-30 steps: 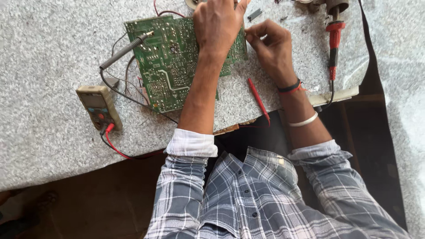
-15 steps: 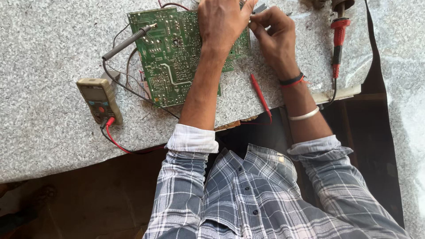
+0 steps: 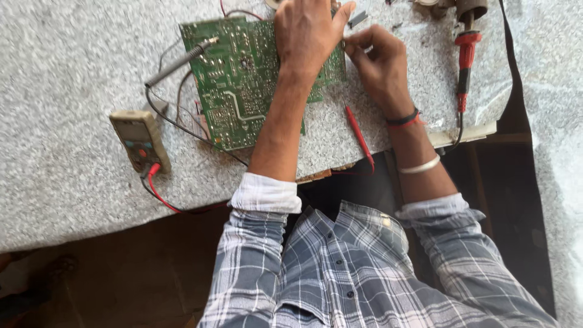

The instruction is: The person uses a soldering iron to apply solder to a green circuit board while holding a small component with the other hand. The person repeatedly positions the component and applies heat to secure it to the board.

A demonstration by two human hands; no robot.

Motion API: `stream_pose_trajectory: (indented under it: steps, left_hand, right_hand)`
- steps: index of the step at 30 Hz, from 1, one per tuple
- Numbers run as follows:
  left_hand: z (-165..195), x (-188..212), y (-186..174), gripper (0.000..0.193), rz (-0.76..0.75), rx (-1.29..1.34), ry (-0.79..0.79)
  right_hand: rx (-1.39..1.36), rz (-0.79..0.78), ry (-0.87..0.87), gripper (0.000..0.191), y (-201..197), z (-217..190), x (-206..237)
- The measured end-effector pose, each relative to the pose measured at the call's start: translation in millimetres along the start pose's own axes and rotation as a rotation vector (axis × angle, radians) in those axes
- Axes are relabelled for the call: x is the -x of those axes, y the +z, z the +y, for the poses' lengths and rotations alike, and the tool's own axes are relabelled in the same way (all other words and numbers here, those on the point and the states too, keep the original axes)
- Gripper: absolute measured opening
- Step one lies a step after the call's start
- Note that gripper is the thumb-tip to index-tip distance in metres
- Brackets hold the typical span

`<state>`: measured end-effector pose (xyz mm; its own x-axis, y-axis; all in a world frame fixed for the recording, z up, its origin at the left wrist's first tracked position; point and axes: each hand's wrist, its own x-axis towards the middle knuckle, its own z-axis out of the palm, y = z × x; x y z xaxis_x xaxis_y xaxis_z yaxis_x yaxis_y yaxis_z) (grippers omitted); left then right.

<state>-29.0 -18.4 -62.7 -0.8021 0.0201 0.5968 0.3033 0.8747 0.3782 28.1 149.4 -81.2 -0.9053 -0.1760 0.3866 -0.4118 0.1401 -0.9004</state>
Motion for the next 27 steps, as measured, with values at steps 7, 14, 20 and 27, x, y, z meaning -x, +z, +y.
stream_pose_trajectory:
  steps: [7,14,20,27]
  left_hand:
    - [0,0,3,0.045,-0.051,0.011,-0.029]
    - [0,4,7,0.045,-0.007,-0.023,-0.017]
    - [-4,6,8,0.045,0.032,-0.019,-0.007]
    - [-5,6,11,0.045,0.083,-0.016,0.009]
  right_hand:
    - [0.036,0.014,0.053,0.006,0,-7,3]
    - [0.06,0.033,0.053,0.007,2,-3,-3]
    - [0.061,0.0,-0.008,0.008,3,-3,4]
    - [0.003,0.047,0.07,0.01,5,2,3]
